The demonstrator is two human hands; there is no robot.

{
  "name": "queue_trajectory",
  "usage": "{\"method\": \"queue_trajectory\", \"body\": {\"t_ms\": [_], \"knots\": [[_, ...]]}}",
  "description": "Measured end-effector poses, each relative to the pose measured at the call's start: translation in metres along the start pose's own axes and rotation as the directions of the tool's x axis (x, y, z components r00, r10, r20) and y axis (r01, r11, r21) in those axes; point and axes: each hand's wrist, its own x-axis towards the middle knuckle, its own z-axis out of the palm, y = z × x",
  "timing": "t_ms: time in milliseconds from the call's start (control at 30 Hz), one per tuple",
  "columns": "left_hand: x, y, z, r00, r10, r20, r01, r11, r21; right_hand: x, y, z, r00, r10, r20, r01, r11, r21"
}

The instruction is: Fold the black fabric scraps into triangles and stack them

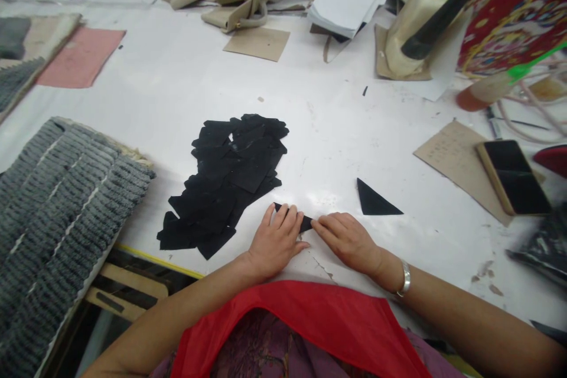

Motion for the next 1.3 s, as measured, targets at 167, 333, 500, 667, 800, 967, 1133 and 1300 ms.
{"method": "queue_trajectory", "body": {"t_ms": [167, 333, 500, 667, 800, 967, 1133, 1300], "knots": [[0.003, 0.006, 0.004, 1.000, 0.009, -0.008, -0.010, 0.999, -0.033, 0.000, 0.000, -0.001, 0.999, -0.017, 0.027, 0.017, 1.000, -0.002], [0.001, 0.010, 0.006, 1.000, 0.005, -0.027, -0.005, 1.000, -0.017, -0.007, 0.001, -0.002, 0.994, 0.107, 0.017, -0.108, 0.990, 0.089], [-0.004, 0.012, 0.008, 1.000, -0.013, -0.011, 0.013, 1.000, -0.005, -0.014, -0.005, 0.000, 0.949, 0.310, -0.053, -0.301, 0.944, 0.133], [-0.004, 0.014, 0.006, 1.000, -0.024, -0.007, 0.024, 1.000, -0.004, -0.016, -0.007, 0.003, 0.975, 0.224, 0.006, -0.223, 0.970, 0.096], [-0.004, 0.015, 0.006, 0.999, -0.044, -0.025, 0.043, 0.999, -0.027, -0.016, -0.006, 0.000, 0.989, 0.146, 0.019, -0.147, 0.988, 0.044], [-0.005, 0.015, 0.007, 0.998, -0.048, -0.032, 0.047, 0.998, -0.038, -0.010, -0.008, -0.006, 0.993, 0.099, 0.069, -0.099, 0.995, -0.005], [-0.004, 0.014, 0.006, 0.999, -0.039, -0.003, 0.039, 0.999, -0.036, -0.009, -0.013, -0.011, 0.986, 0.098, 0.136, -0.094, 0.995, -0.036], [-0.006, 0.015, 0.006, 0.999, -0.045, 0.014, 0.046, 0.998, -0.044, -0.019, -0.013, -0.009, 0.969, 0.219, 0.111, -0.226, 0.972, 0.063]]}}
